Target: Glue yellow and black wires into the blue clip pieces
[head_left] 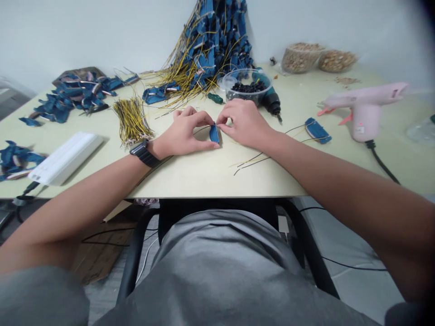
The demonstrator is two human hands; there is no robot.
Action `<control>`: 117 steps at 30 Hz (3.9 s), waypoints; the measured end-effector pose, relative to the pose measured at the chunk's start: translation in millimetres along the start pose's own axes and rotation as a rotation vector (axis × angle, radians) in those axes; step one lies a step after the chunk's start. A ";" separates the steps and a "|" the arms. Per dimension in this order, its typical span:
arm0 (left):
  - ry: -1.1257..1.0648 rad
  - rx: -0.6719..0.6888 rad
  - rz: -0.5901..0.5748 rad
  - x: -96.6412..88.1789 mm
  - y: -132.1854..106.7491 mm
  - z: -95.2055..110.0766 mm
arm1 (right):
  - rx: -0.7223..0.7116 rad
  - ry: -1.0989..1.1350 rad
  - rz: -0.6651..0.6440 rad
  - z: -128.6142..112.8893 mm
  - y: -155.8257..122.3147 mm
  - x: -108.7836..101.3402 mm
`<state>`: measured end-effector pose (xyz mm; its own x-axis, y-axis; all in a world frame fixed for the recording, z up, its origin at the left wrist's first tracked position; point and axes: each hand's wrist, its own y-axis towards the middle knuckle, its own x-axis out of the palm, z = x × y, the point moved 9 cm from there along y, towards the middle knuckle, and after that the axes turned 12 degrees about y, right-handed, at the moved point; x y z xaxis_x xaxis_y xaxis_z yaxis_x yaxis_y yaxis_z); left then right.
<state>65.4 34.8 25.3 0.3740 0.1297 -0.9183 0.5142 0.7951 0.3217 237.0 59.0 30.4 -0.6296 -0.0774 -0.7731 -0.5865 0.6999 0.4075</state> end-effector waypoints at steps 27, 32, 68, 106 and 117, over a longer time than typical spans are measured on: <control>-0.005 0.015 -0.007 -0.1 0.3 1.3 | -0.007 -0.056 -0.035 -4.0 -0.4 4.4; -0.001 0.016 0.009 -0.9 0.6 1.1 | -0.014 -0.048 -0.035 -4.0 0.1 5.4; 0.019 0.076 0.018 5.6 3.1 -8.8 | 0.082 0.074 -0.005 12.4 5.8 -6.7; -0.166 0.086 -0.019 3.7 7.2 -11.4 | 0.179 0.168 0.031 22.4 14.9 -2.3; -0.123 0.094 -0.018 1.9 7.6 -9.4 | 0.168 0.181 0.043 23.1 14.6 -2.9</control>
<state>62.8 46.6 23.8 0.4523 0.0378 -0.8910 0.5898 0.7367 0.3307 242.0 85.8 27.3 -0.7422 -0.1600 -0.6508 -0.4733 0.8126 0.3400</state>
